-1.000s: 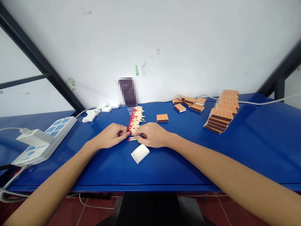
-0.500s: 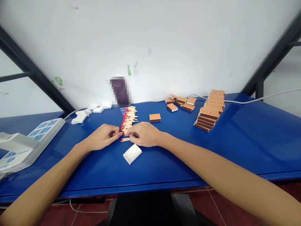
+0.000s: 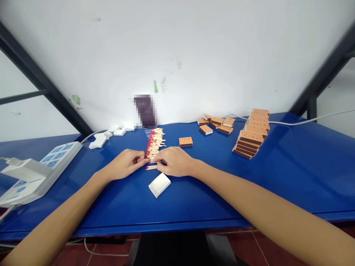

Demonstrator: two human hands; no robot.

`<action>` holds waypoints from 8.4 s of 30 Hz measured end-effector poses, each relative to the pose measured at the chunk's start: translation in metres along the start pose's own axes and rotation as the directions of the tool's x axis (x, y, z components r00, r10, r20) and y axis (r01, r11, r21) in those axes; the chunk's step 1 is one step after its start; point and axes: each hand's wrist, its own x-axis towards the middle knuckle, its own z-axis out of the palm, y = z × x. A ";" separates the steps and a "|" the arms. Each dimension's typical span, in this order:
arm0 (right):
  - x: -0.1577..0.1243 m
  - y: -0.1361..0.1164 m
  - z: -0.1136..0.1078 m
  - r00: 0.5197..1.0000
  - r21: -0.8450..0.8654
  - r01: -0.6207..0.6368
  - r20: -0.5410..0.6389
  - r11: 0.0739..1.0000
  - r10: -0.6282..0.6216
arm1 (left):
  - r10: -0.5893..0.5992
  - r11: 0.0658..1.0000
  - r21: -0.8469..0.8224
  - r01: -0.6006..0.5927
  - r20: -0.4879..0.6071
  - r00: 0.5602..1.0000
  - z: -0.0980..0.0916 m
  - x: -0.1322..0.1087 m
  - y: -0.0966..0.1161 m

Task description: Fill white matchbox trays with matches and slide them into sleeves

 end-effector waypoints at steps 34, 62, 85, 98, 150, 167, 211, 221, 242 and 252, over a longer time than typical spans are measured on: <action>0.000 0.001 0.003 0.998 -0.025 -0.055 -0.039 0.998 0.054 | 0.021 1.000 -0.004 -0.021 -0.005 1.000 0.003 0.000 -0.003; 0.005 0.012 0.007 0.986 0.025 -0.163 -0.032 0.986 0.164 | -0.022 1.000 -0.012 0.022 0.000 1.000 0.003 0.000 -0.002; 0.003 0.009 0.005 0.995 -0.001 -0.088 -0.055 0.996 0.088 | -0.013 1.000 -0.012 0.013 0.008 1.000 0.003 0.001 -0.001; 0.002 0.007 0.003 0.996 0.024 -0.079 -0.037 0.997 0.080 | 0.002 1.000 -0.010 -0.002 -0.003 1.000 0.002 0.001 0.000; 0.004 0.009 0.003 0.998 0.016 -0.063 -0.015 0.998 0.063 | -0.014 0.998 -0.061 0.012 -0.027 1.000 0.004 0.001 -0.004; 0.008 0.015 0.000 0.987 0.234 -0.149 -0.027 0.961 0.160 | -0.028 0.999 -0.020 0.028 -0.021 0.999 0.001 0.002 -0.005; 0.003 0.010 -0.001 0.984 0.356 -0.175 0.032 0.918 0.175 | -0.016 1.000 -0.013 0.015 -0.035 0.999 0.003 0.000 -0.001; 0.001 0.008 -0.003 0.996 0.305 -0.090 0.035 0.948 0.083 | 0.005 1.000 0.008 -0.005 -0.028 1.000 0.002 0.001 -0.001; -0.001 -0.003 -0.005 0.994 0.366 0.012 0.096 0.930 -0.050 | -0.012 1.000 -0.004 0.011 -0.052 0.999 0.004 0.000 -0.004; -0.002 -0.003 -0.004 0.994 0.335 0.030 0.086 0.942 -0.062 | 0.000 1.000 0.002 0.000 -0.037 0.999 0.004 0.000 -0.006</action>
